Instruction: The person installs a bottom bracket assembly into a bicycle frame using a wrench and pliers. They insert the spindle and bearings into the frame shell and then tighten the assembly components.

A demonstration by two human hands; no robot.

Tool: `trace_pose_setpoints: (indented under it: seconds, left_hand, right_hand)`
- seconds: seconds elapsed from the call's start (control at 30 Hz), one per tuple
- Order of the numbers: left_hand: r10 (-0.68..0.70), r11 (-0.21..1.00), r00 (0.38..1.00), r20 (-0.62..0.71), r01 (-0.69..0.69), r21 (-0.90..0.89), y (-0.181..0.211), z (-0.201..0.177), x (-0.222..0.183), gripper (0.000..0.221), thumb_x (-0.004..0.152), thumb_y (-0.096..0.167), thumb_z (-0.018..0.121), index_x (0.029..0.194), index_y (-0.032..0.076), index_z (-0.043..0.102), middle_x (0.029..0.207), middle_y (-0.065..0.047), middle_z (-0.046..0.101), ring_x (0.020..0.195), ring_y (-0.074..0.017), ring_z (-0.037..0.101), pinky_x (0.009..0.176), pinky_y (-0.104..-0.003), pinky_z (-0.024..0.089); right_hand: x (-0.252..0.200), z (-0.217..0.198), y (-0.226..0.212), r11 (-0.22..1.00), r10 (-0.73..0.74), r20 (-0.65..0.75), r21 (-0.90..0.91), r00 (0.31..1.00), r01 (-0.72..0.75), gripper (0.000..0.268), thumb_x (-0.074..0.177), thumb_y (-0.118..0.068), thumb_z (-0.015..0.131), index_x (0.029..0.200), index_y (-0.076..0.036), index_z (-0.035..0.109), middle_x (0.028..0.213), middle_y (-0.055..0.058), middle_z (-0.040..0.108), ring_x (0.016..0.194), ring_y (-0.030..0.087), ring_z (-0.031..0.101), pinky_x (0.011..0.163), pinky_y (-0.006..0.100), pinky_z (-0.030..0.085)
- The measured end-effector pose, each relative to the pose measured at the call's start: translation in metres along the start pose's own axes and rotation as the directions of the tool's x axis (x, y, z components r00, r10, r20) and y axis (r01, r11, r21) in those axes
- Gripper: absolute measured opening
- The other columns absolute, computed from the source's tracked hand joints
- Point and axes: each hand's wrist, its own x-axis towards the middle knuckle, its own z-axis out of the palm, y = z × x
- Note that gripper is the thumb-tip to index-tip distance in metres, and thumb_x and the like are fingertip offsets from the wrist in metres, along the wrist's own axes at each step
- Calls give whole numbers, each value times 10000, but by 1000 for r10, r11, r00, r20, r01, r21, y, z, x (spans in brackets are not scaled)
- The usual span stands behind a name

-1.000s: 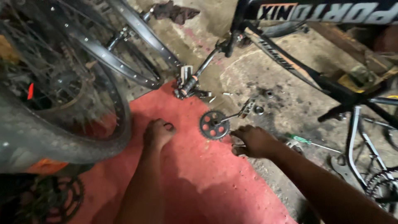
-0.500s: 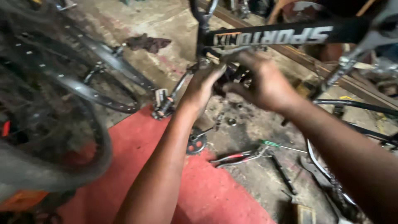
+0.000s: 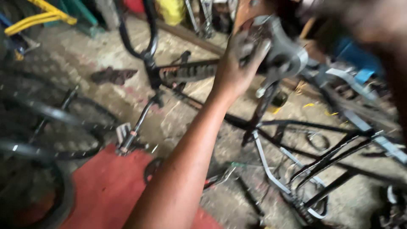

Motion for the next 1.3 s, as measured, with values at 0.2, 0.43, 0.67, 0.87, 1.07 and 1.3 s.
trace_pose_setpoints:
  seconds: [0.2, 0.43, 0.67, 0.87, 1.07, 1.3]
  left_hand:
    - [-516, 851, 853, 78, 501, 158, 37, 48, 32, 736, 767, 671, 689, 1168, 54, 666, 979, -132, 794, 853, -275, 783, 818, -418, 628]
    - [-688, 558, 718, -107, 617, 554, 17, 70, 64, 1022, 821, 856, 604, 1137, -116, 634, 1108, -346, 652, 1079, -454, 648, 889, -496, 528]
    - [-695, 417, 653, -300, 706, 572, 30, 87, 56, 785, 917, 663, 558, 912, -103, 732, 914, -339, 729, 947, -473, 722, 863, -496, 553]
    - [-617, 534, 718, -322, 683, 499, 34, 89, 53, 672, 885, 633, 587, 937, -11, 772, 925, -287, 737, 971, -451, 709, 870, -492, 535]
    - [-577, 579, 770, -274, 622, 528, 36, 90, 53, 631, 935, 591, 551, 946, -1, 767, 925, -275, 746, 966, -449, 705, 859, -490, 537]
    - [-518, 693, 818, -251, 573, 437, 39, 90, 53, 556, 920, 544, 555, 964, 22, 740, 880, -220, 762, 880, -416, 736, 800, -475, 551]
  right_hand:
    - [5, -50, 86, 799, 576, 192, 75, 795, -597, 462, 907, -18, 668, 1352, -128, 608, 1166, 58, 710, 1052, 192, 692, 942, 373, 575]
    - [-6, -72, 128, 628, 632, 392, 247, 669, -738, 525, 884, -95, 660, 1397, -178, 588, 1288, 48, 688, 1122, 224, 711, 995, 381, 540]
    - [-7, -45, 185, 602, 325, 532, 521, 782, -605, 554, 893, -65, 717, 1423, -107, 564, 1325, 94, 656, 1201, 191, 631, 1062, 339, 534]
    - [2, -31, 209, 612, 131, 647, 543, 751, -574, 565, 855, -58, 734, 1402, -105, 598, 1376, 22, 619, 1240, 153, 572, 1029, 333, 514]
    - [-2, -25, 223, 630, 77, 678, 536, 731, -563, 579, 821, -71, 783, 1377, -101, 624, 1324, 36, 639, 1216, 176, 596, 1023, 342, 532]
    - [-1, -23, 222, 662, 44, 659, 543, 750, -516, 556, 843, -88, 773, 1380, -102, 630, 1326, 35, 640, 1218, 173, 593, 1016, 331, 526]
